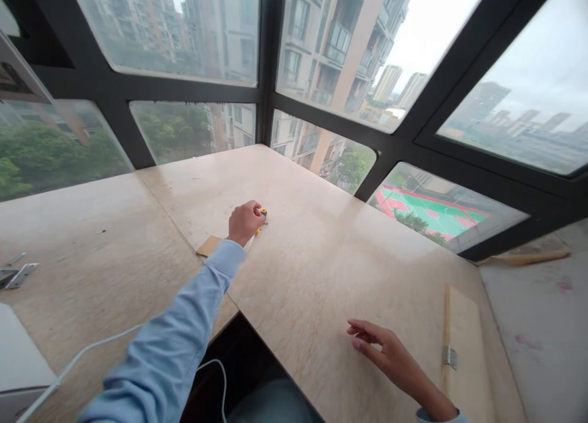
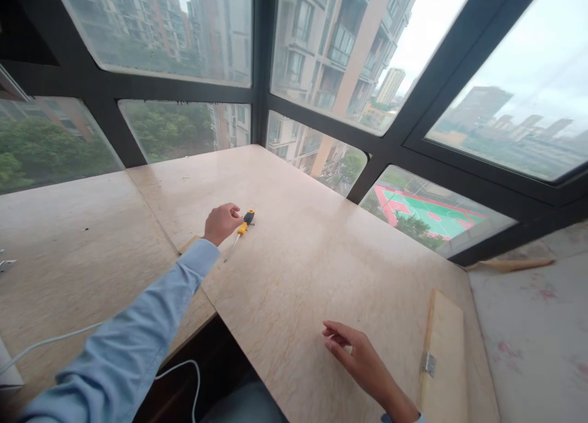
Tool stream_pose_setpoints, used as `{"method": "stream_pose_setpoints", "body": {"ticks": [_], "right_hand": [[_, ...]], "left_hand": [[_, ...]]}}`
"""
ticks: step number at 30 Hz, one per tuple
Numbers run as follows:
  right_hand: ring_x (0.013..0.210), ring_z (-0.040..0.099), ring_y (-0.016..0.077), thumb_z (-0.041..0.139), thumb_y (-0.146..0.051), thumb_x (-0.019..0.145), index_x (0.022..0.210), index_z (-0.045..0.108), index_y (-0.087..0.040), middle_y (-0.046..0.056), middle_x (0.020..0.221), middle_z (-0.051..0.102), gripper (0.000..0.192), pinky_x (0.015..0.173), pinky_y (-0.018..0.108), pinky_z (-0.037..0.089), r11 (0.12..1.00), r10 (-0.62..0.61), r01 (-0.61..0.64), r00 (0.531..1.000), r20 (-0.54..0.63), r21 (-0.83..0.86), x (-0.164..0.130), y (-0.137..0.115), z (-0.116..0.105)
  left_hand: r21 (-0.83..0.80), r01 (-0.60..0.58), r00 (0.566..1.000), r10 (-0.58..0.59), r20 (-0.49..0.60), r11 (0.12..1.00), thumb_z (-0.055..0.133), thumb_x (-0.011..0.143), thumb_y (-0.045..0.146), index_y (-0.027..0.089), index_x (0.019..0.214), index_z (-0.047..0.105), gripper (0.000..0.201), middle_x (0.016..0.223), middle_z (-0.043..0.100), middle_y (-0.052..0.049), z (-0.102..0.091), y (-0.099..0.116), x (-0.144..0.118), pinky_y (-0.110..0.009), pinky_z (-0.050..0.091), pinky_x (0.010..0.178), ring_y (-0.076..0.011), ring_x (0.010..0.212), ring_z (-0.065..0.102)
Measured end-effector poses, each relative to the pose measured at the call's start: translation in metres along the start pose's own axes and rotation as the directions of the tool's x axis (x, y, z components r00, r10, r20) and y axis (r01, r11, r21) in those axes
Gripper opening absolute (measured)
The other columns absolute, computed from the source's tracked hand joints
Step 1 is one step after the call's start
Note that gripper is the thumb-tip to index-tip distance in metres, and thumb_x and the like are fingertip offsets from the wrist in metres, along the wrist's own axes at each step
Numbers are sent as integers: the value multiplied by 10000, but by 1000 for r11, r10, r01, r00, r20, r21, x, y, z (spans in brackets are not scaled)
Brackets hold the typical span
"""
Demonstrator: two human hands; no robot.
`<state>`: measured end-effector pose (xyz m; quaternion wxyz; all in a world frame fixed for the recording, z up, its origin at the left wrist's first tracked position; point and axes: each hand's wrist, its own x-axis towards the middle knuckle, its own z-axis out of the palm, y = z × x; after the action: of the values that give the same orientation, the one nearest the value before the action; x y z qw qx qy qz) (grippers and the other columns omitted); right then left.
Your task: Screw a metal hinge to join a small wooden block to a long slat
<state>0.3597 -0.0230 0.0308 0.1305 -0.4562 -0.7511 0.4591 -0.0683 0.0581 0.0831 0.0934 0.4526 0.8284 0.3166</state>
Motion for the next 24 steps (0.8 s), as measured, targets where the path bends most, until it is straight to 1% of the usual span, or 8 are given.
{"method": "stream_pose_setpoints", "body": {"ticks": [2,4,7,10,14,18,21,24], "right_hand": [[913,713,233,578,-412,891,1189,665,-170,125,1078,740,394,861,386,565,1000,-15,14,1000,-10,-9,-10,2,-3],[903,708,227,578,-383,894,1182,669,-170,122,1069,741,369,859,388,562,999,-35,34,999,-37,-18,-21,3,-6],[894,703,216,592,-348,890,1174,673,-175,112,1056,744,343,846,380,561,999,-48,49,995,-84,0,-41,3,-13],[889,700,204,604,-326,890,1179,673,-181,102,1052,746,331,820,357,564,998,-33,40,988,-148,44,-65,4,-21],[902,694,191,613,-281,891,1180,674,-182,88,1056,746,311,841,343,556,997,-14,35,965,-264,74,-103,14,-29],[962,681,191,596,-249,909,1187,664,-191,80,1078,735,292,874,339,543,999,-6,24,928,-372,43,-139,31,-34],[1030,660,211,565,-226,925,1172,661,-187,93,1098,722,268,925,372,524,1000,2,-15,883,-470,-24,-156,47,-34],[1027,645,222,522,-168,928,1156,654,-190,100,1090,712,265,925,401,520,992,-19,-55,821,-571,-112,-160,57,-27]], "left_hand": [[-232,-141,990,129,-63,962,637,686,175,184,912,681,230,807,710,-36,0,27,-14,-340,525,790,-231,841,686],[-531,-179,980,199,-21,828,649,672,197,154,892,664,225,755,678,-27,6,59,-32,-327,549,711,-210,735,692],[-817,-2,960,231,161,576,700,649,253,119,899,642,290,733,650,-22,30,108,-64,-324,570,649,-215,701,704],[-877,117,926,268,266,466,750,622,264,103,918,641,354,775,660,-33,66,147,-102,-318,580,656,-201,703,706],[-875,247,847,346,403,416,777,608,260,100,953,647,401,835,676,-51,124,190,-159,-324,588,689,-187,714,709],[-840,345,718,458,524,419,761,633,255,110,965,657,377,869,705,-77,179,227,-219,-336,591,700,-189,730,711],[-850,287,674,537,507,442,741,677,271,128,924,672,293,854,719,-74,211,248,-255,-332,586,723,-190,760,712],[-872,107,670,614,418,478,716,727,284,156,868,687,193,853,730,-63,233,259,-275,-325,581,751,-184,787,706]]}}
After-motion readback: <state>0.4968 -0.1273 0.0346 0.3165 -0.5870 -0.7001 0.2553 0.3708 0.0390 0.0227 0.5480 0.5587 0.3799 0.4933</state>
